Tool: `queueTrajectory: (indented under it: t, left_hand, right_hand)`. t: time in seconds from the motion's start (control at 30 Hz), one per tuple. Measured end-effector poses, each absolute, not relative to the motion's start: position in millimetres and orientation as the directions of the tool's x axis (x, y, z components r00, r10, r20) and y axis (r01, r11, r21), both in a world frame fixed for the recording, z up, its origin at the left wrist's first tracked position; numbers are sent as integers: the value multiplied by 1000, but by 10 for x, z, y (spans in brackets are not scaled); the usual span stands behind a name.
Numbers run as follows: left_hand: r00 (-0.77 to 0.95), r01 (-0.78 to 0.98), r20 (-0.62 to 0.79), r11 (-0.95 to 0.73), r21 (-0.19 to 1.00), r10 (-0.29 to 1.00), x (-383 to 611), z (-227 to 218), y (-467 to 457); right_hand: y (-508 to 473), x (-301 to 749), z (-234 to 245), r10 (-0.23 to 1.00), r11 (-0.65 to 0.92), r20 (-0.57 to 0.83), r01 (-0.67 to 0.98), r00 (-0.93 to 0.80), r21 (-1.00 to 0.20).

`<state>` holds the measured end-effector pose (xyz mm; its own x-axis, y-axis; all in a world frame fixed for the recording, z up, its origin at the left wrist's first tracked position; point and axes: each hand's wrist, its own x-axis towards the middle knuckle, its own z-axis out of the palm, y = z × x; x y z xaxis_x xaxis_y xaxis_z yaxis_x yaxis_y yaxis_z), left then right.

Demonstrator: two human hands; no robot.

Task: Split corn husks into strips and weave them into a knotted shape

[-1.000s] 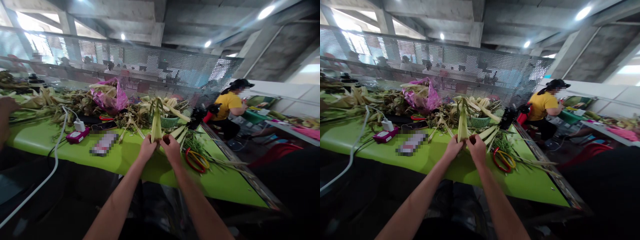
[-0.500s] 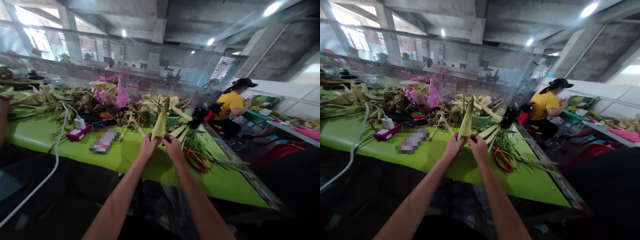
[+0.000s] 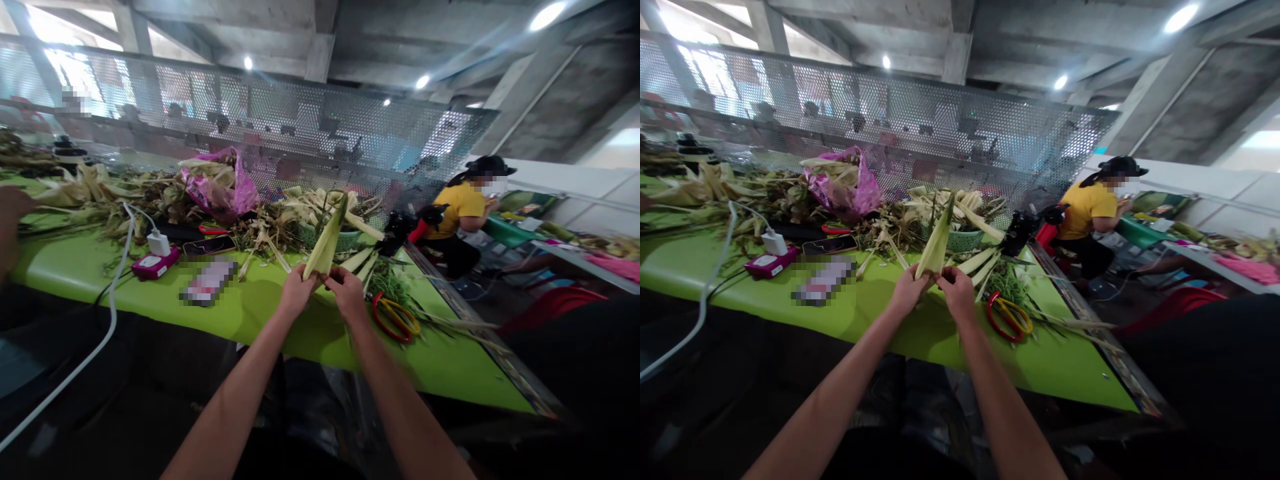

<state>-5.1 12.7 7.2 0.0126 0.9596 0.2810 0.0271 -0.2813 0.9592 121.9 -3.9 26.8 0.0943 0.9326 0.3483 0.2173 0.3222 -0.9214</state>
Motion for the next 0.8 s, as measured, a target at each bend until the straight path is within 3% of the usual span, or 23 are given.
queueTrajectory:
  t: [0.4, 0.8]
  left_hand:
    - [-2, -5, 263, -263, 965, 965, -34, 84, 134]
    - [-119, -69, 205, -214, 974, 972, -62, 157, 83]
  right_hand:
    - [-30, 1210, 238, 934, 343, 355, 171, 45, -924]
    - [-76, 1145, 291, 962, 269, 272, -65, -38, -961]
